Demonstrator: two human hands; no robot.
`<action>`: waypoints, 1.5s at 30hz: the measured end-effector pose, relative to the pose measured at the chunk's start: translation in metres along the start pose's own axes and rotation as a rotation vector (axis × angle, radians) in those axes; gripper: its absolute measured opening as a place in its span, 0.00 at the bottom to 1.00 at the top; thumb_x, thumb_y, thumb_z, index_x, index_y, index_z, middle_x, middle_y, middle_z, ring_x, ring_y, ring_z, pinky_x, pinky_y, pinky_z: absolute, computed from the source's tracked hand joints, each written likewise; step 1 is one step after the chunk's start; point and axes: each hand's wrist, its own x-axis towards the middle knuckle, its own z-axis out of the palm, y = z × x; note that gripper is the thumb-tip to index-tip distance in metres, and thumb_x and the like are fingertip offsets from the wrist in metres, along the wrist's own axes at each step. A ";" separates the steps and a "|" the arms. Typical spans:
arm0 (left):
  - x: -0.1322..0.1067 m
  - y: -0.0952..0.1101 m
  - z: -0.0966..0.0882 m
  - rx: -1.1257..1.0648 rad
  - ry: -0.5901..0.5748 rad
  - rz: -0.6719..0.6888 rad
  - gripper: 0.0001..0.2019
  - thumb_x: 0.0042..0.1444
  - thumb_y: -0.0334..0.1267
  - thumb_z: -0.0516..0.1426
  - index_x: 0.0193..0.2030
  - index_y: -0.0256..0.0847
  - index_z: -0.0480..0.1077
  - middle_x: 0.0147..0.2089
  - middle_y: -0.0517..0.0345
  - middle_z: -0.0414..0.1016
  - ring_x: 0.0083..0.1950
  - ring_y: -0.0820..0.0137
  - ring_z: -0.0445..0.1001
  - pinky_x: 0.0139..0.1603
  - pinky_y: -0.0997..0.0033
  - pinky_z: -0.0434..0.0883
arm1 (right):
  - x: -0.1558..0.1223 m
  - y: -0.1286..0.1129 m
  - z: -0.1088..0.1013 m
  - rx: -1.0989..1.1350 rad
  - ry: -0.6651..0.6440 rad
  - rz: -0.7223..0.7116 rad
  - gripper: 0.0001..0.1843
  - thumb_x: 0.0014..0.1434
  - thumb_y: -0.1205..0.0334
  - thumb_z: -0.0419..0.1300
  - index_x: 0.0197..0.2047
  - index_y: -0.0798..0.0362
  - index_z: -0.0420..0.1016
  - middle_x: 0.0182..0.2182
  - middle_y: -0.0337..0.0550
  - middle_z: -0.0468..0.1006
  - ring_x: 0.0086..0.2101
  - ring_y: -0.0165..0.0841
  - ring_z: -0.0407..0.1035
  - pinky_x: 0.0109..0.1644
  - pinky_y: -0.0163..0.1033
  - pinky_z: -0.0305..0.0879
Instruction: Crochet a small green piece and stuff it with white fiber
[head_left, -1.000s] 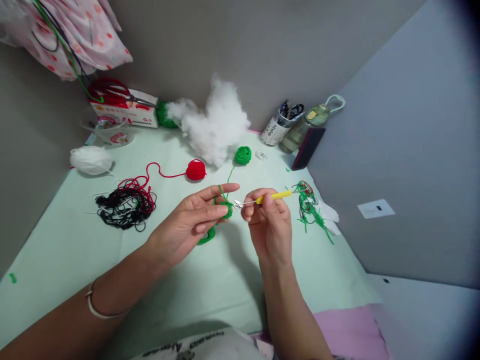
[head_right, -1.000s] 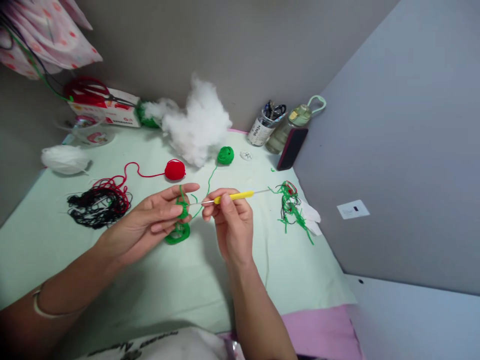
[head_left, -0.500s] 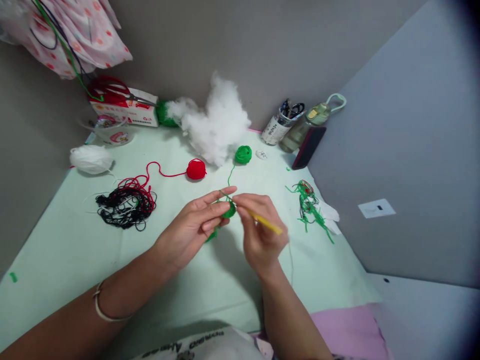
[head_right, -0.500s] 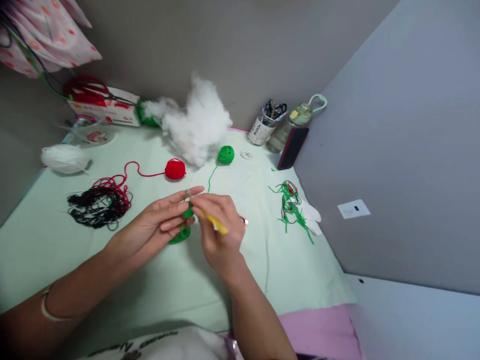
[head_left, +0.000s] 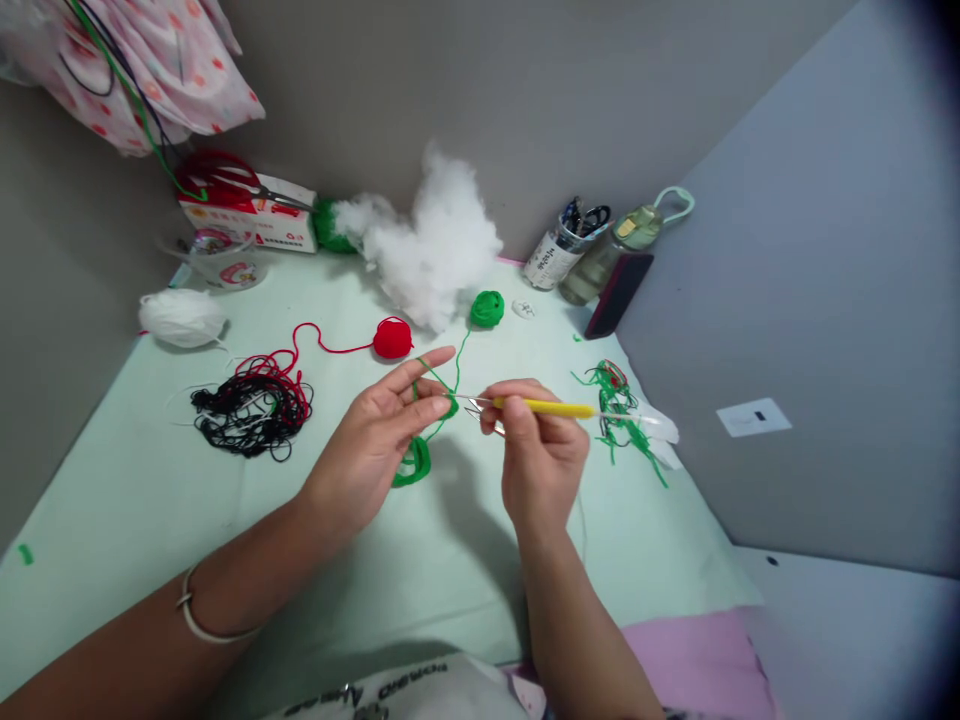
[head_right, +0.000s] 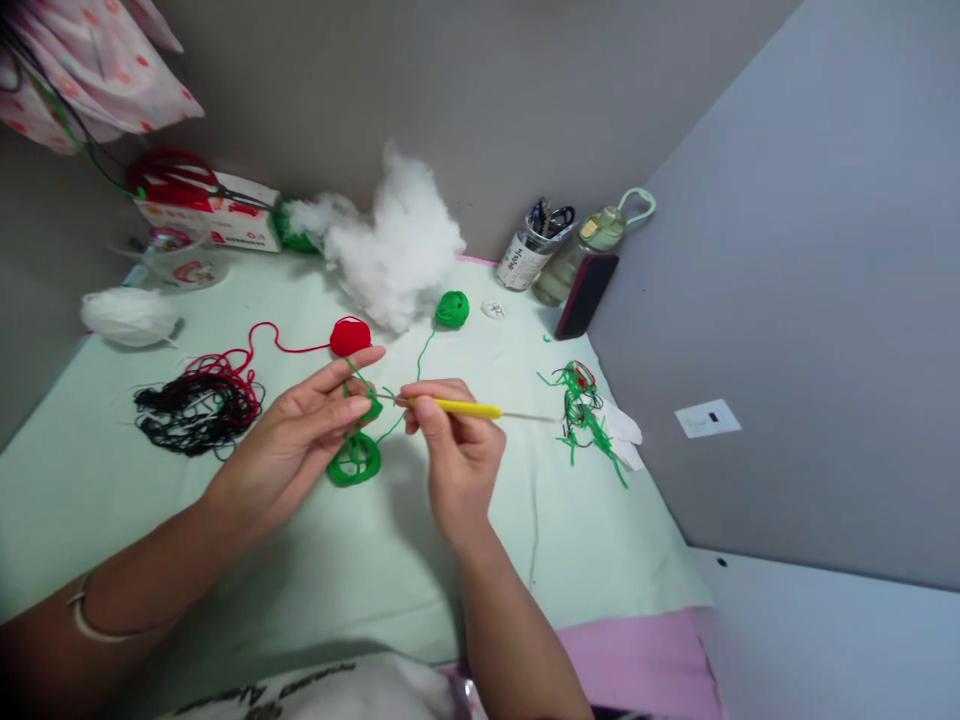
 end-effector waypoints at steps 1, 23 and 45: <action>-0.001 -0.001 0.001 0.015 -0.003 -0.003 0.25 0.54 0.30 0.69 0.60 0.44 0.77 0.33 0.64 0.73 0.35 0.76 0.68 0.36 0.79 0.66 | -0.002 0.000 0.001 -0.075 -0.020 -0.049 0.09 0.68 0.61 0.61 0.43 0.44 0.84 0.36 0.43 0.82 0.34 0.35 0.75 0.38 0.45 0.73; -0.002 -0.003 0.002 0.172 -0.053 -0.041 0.20 0.56 0.37 0.69 0.56 0.45 0.80 0.39 0.58 0.78 0.34 0.75 0.68 0.31 0.77 0.62 | 0.005 -0.002 0.004 0.193 -0.110 0.177 0.08 0.67 0.59 0.64 0.39 0.47 0.85 0.37 0.41 0.82 0.35 0.31 0.73 0.39 0.39 0.71; 0.001 -0.013 0.009 0.072 0.032 -0.042 0.12 0.51 0.42 0.73 0.38 0.39 0.79 0.33 0.63 0.69 0.28 0.80 0.59 0.28 0.85 0.63 | 0.002 0.001 0.013 0.215 -0.084 0.280 0.12 0.63 0.51 0.66 0.39 0.50 0.85 0.36 0.42 0.74 0.32 0.31 0.73 0.33 0.36 0.75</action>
